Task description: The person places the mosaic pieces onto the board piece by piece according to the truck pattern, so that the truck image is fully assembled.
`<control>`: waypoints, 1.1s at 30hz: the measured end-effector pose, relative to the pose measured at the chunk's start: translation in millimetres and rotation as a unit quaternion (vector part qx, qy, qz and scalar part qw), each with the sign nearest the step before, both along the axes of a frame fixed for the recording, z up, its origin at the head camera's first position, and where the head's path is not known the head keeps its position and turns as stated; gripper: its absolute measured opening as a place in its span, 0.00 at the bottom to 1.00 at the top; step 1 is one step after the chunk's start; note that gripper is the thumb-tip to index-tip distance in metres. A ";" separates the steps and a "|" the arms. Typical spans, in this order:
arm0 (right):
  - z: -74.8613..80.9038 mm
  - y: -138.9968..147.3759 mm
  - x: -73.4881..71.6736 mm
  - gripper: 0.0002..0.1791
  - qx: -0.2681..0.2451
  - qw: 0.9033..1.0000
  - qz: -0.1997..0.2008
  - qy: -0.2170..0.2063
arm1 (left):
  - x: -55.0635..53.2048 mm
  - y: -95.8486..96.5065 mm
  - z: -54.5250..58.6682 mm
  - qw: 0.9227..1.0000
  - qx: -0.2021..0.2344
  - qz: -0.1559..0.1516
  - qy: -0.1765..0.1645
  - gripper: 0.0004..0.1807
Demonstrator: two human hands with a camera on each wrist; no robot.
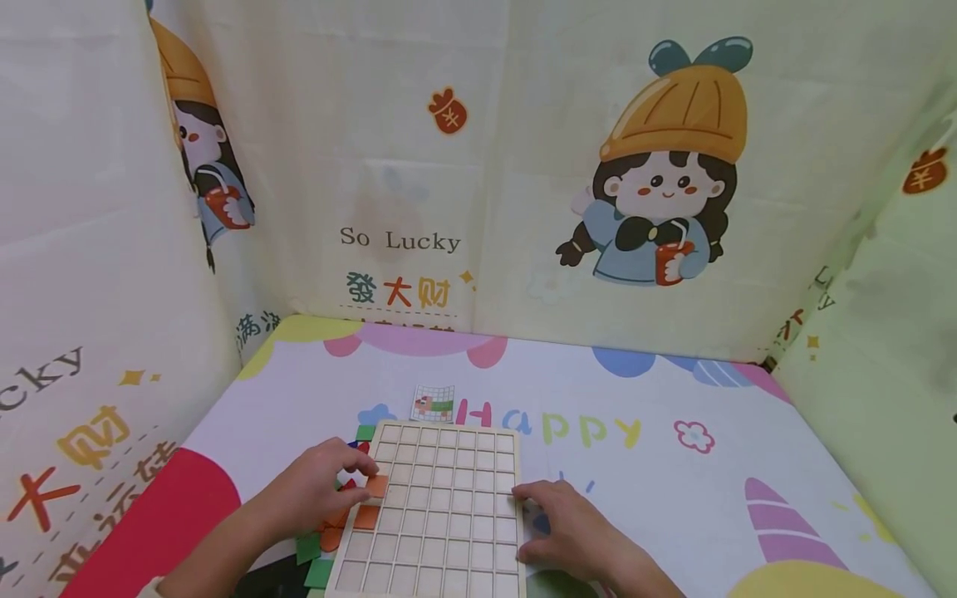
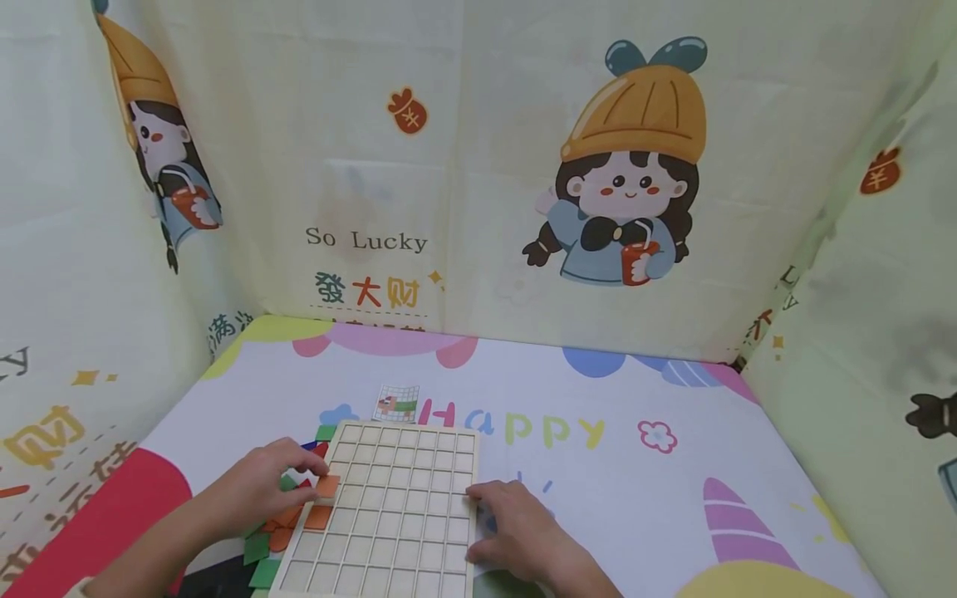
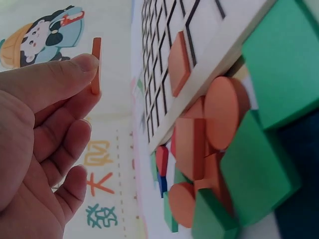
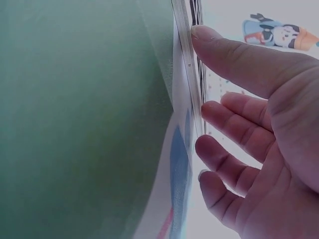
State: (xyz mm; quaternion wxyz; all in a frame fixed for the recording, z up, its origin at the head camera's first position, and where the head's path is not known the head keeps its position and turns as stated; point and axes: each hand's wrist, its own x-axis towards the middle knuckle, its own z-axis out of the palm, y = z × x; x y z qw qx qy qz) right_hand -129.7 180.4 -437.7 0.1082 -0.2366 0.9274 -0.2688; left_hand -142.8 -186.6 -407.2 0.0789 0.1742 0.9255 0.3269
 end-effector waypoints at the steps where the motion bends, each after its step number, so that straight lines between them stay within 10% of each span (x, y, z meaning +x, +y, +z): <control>1: 0.8 0.0 0.5 0.36 -0.004 1.000 0.000 -0.002 | -0.1 0.5 0.0 1.000 0.001 -0.002 -0.005 0.17; 33: 3.6 -0.3 2.2 0.35 -0.018 1.000 -0.003 -0.011 | 2.0 14.9 -21.7 0.998 -0.040 -0.044 0.004 0.11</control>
